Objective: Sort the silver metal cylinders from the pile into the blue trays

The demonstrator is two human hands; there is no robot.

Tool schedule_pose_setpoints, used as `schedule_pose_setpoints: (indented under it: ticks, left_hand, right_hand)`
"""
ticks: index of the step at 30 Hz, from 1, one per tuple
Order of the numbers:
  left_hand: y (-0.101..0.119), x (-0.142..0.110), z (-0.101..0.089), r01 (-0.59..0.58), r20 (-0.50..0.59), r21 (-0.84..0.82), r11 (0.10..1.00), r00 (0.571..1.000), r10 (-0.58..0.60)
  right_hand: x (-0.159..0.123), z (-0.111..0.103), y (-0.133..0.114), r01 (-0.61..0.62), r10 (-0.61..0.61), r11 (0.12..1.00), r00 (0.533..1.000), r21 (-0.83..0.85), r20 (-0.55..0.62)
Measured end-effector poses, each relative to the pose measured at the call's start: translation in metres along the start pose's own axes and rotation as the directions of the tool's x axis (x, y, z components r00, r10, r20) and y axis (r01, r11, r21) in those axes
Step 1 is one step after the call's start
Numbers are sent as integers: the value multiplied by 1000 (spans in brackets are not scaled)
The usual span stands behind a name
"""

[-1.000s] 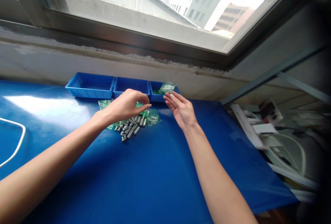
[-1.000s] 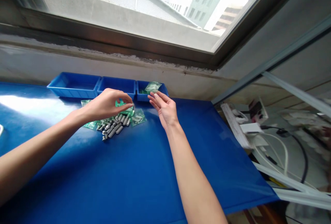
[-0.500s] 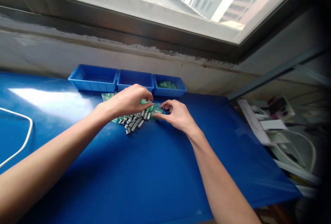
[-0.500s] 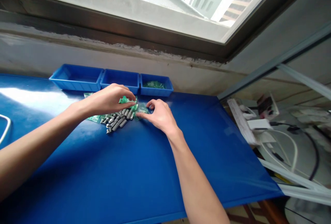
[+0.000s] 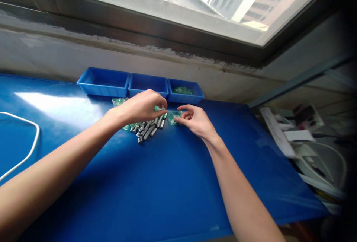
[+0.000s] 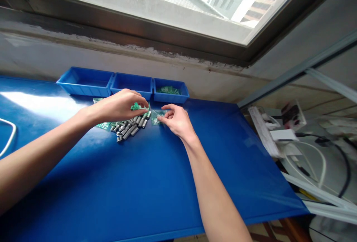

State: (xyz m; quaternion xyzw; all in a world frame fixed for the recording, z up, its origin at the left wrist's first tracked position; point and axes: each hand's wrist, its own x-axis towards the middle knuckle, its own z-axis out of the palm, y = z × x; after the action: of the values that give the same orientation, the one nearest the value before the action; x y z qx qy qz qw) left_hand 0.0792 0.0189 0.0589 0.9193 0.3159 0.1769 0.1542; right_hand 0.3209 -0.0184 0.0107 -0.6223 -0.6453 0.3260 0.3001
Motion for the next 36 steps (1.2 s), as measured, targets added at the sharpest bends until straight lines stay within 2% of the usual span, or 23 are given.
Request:
schedule_pose_setpoints:
  ticks: [3,6,10,15,18,21,24,28,33,36]
  left_hand:
    - [0,0,1,2,-1,5,1000,1000,-2]
    - [0,0,1,-1,-3,7,1000,1000,1]
    - [0,1,1,-14,-11,17,1000,1000,14]
    - [0,2,1,-28,-38,0,1000,999,28]
    - [1,3,1,-5,-83,-39,999,997,2]
    - [4,4,0,51,-129,-144,988,989,-70]
    - [8,4,-5,94,-67,-286,954,991,-117]
    - [12,3,-13,117,35,-408,906,993,-113]
    - [10,2,-16,151,25,-455,878,987,-157]
    - [9,3,-15,185,13,-452,873,980,-201]
  right_hand:
    - [-3,-4,-6,-19,-10,967,993,-254,-115]
    - [-5,-6,-11,-36,-8,942,992,-333,-129]
    - [-5,-3,-10,-15,3,977,999,-211,-54]
    - [-1,-3,-4,8,-6,999,999,53,-48]
    - [-1,-6,-8,32,-12,957,997,289,-71]
    - [-3,-5,-16,118,-72,893,990,434,-121]
    - [-6,-1,-25,172,-117,851,983,496,-140]
    - [-9,3,-30,158,-98,807,986,569,-135]
    - [-8,1,-29,52,-59,775,998,630,-9]
    - [-8,-2,-26,19,-48,765,998,644,27]
